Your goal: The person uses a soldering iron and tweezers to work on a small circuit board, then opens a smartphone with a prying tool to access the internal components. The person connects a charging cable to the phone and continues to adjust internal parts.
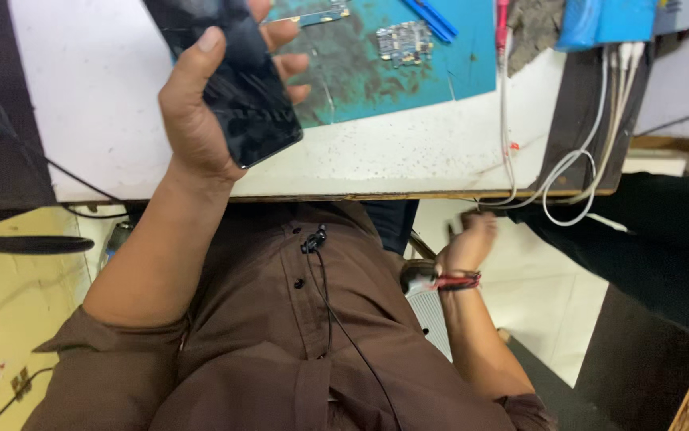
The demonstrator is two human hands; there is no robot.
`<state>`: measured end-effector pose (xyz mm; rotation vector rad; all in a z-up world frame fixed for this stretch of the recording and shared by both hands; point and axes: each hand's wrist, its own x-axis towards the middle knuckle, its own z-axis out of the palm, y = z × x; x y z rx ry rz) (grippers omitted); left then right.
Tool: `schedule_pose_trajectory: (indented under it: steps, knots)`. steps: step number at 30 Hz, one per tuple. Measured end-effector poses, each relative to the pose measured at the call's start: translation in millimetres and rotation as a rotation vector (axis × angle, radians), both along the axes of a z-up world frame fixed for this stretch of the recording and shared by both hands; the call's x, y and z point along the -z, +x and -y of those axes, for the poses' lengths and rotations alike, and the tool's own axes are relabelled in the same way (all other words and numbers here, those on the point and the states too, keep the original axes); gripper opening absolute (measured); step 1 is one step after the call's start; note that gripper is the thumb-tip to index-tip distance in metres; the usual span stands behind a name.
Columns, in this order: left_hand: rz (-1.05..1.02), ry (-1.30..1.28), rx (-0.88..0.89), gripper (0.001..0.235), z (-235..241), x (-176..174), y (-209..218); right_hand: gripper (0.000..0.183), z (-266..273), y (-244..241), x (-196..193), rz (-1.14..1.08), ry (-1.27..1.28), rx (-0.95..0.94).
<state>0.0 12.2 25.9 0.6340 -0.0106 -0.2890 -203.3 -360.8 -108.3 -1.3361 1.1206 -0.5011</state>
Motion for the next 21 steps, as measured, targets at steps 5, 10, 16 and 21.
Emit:
schedule_pose_trajectory:
  steps: [5, 10, 16, 21]
  knots:
    - [0.043, 0.066, -0.024, 0.057, -0.4, 2.9, -5.2, 0.03, 39.5, 12.4, -28.1, 0.227, -0.671, -0.087]
    - [0.032, 0.059, -0.018, 0.055, 0.8, 5.9, -6.0, 0.031, 59.1, 35.2, -67.1, 0.242, -0.74, -0.094]
    - [0.004, 0.095, -0.062, 0.064, 1.8, 9.2, -6.0, 0.018, 71.4, 34.5, -73.1, 0.255, -0.983, -0.411]
    - [0.019, 0.089, -0.039, 0.06, -0.6, 10.2, -5.3, 0.028, 128.7, 21.3, -52.4, 0.248, -0.985, -0.166]
